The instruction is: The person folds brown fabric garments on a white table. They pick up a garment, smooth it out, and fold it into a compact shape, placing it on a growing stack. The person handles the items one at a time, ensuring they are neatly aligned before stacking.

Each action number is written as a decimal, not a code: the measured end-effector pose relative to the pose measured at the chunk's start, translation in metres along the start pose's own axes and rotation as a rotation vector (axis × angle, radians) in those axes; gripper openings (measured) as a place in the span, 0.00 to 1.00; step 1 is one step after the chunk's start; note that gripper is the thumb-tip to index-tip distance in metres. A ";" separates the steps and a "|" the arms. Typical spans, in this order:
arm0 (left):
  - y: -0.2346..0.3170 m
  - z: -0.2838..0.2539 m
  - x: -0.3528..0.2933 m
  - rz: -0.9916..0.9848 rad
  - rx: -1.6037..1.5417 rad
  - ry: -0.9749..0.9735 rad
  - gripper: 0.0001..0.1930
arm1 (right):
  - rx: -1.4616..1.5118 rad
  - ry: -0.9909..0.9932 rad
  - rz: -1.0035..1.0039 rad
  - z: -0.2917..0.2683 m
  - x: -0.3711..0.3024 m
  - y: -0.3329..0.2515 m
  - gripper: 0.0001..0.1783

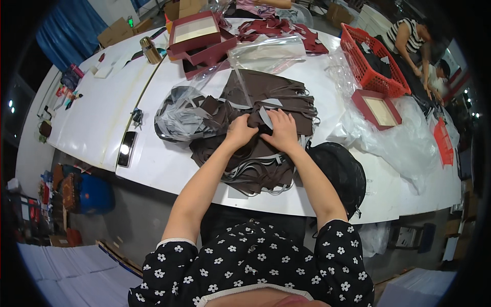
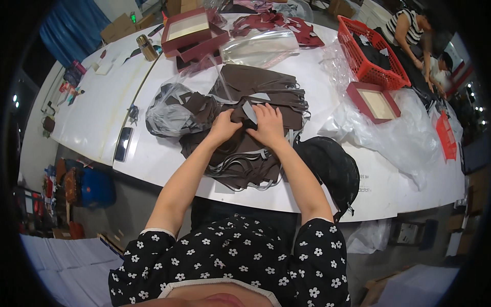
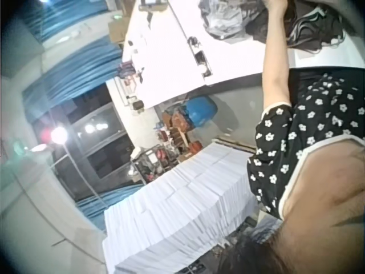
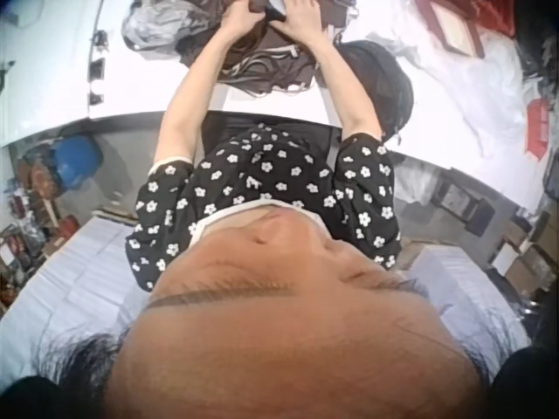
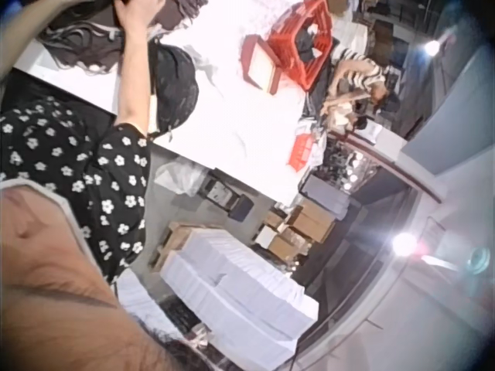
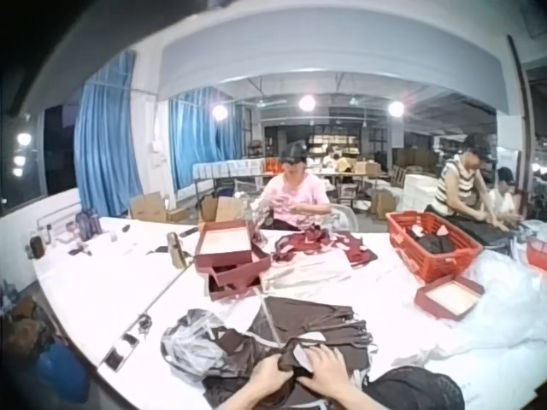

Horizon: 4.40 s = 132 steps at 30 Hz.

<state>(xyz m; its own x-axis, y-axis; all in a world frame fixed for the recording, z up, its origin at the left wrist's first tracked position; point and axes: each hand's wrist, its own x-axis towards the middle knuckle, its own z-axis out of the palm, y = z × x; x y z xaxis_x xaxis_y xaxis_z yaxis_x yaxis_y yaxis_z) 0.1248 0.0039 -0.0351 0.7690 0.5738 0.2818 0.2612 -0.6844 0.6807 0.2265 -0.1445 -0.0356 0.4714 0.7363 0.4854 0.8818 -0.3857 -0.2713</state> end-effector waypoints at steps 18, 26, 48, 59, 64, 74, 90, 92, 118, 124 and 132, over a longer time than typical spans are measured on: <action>0.057 -0.012 -0.039 -0.567 -1.003 -0.593 0.18 | 0.290 0.161 -0.028 -0.015 -0.022 -0.011 0.28; 0.032 -0.025 -0.048 -0.358 -0.520 -0.688 0.10 | 0.081 -0.024 -0.349 0.002 -0.043 0.025 0.25; -0.016 -0.142 -0.087 -0.580 -0.931 -0.535 0.17 | 0.168 -0.131 -0.267 -0.008 -0.054 0.018 0.19; 0.019 -0.120 -0.071 -0.440 -0.821 -0.548 0.09 | 0.821 -0.388 0.310 -0.056 -0.037 -0.039 0.26; 0.029 -0.108 -0.088 -0.354 -0.623 -0.542 0.12 | 0.887 -0.254 0.469 -0.034 -0.031 -0.070 0.19; -0.008 -0.101 -0.074 -0.454 -0.670 -0.281 0.13 | 0.151 0.034 0.220 -0.077 -0.030 -0.013 0.13; -0.025 -0.102 -0.063 -0.717 -1.048 -0.149 0.13 | -0.097 -0.155 -0.190 -0.027 -0.028 -0.091 0.29; -0.019 -0.103 -0.064 -0.675 -1.043 -0.230 0.11 | -0.097 -0.056 -0.289 -0.018 -0.030 -0.099 0.28; 0.035 -0.124 -0.057 -0.305 -0.365 -0.499 0.11 | -0.255 -0.359 0.197 0.030 -0.024 -0.090 0.49; 0.079 -0.142 -0.050 -0.151 -0.482 -0.346 0.10 | -0.296 -0.378 0.157 0.043 -0.026 -0.078 0.41; 0.130 -0.172 0.033 -0.095 -0.444 -0.340 0.08 | -0.059 -0.428 0.218 0.032 -0.022 -0.074 0.52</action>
<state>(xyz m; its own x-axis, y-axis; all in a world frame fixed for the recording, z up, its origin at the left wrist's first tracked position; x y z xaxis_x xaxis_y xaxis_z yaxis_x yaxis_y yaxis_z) 0.0838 0.0109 0.1789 0.9179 0.3963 0.0219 0.1246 -0.3401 0.9321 0.1507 -0.1143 -0.0529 0.6087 0.7927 0.0339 0.7682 -0.5781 -0.2750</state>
